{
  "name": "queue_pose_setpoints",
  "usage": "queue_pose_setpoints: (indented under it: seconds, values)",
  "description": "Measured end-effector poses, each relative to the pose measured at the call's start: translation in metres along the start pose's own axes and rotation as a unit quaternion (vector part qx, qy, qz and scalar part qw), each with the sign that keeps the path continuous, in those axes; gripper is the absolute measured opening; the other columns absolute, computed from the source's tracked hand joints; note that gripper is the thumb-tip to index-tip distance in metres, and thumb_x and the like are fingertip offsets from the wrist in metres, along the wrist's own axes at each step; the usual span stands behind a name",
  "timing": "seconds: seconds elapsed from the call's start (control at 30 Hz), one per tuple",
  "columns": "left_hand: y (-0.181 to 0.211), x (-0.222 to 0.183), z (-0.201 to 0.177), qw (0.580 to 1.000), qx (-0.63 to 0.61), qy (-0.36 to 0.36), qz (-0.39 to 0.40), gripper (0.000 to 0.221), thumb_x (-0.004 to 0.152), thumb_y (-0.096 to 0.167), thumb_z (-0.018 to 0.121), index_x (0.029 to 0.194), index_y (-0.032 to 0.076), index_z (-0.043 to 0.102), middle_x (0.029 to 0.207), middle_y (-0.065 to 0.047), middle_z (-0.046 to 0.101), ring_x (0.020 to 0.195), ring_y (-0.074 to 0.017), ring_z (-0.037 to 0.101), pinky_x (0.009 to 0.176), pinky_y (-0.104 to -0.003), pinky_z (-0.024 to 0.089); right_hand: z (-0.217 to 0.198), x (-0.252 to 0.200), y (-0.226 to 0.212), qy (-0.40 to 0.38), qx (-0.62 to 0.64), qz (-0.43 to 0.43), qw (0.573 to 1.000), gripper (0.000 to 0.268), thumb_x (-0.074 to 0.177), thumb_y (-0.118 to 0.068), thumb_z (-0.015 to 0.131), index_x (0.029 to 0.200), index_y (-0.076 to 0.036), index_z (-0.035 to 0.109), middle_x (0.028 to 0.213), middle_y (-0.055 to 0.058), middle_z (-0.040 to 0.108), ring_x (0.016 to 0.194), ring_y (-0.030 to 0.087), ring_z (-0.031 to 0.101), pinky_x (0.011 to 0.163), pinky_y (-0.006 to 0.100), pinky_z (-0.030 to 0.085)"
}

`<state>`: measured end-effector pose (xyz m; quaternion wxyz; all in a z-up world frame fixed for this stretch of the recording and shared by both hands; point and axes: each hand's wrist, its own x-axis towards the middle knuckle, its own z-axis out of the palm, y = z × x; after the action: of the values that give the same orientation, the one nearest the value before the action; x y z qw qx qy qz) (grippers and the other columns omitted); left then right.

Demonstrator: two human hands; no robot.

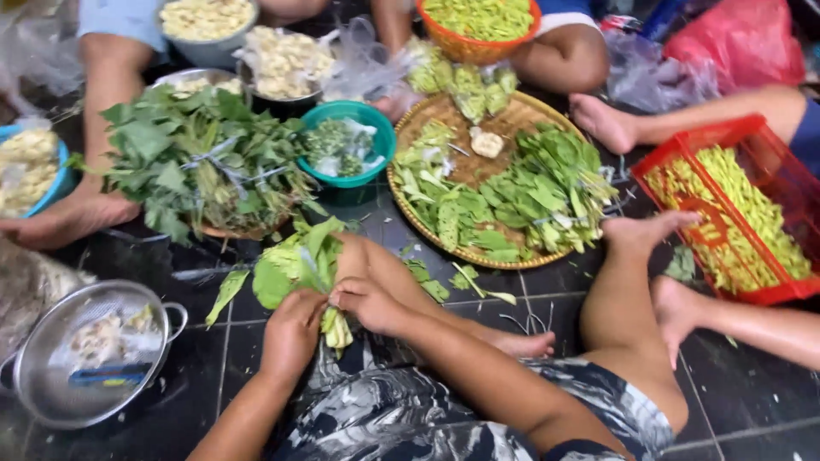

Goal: Tying small bunches of leafy green vegetables with plastic string while sitting on the floor.

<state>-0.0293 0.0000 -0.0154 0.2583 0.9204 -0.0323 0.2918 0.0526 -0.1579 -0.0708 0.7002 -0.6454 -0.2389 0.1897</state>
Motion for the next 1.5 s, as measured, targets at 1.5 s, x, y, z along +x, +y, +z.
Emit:
queue_pose_setpoints:
  seconds: [1.5]
  values:
    - [0.12, 0.036, 0.069, 0.881, -0.293, -0.365, -0.067, 0.034, 0.091, 0.022, 0.069, 0.124, 0.015, 0.068, 0.11, -0.014, 0.073, 0.103, -0.0353, 0.072, 0.086, -0.045, 0.061, -0.441, -0.046, -0.168, 0.23, -0.517, -0.026, 0.824, 0.056, 0.093, -0.016, 0.094, 0.141, -0.007, 0.066, 0.116, 0.014, 0.062, 0.104, 0.029, 0.063, 0.093, 0.039, 0.048]
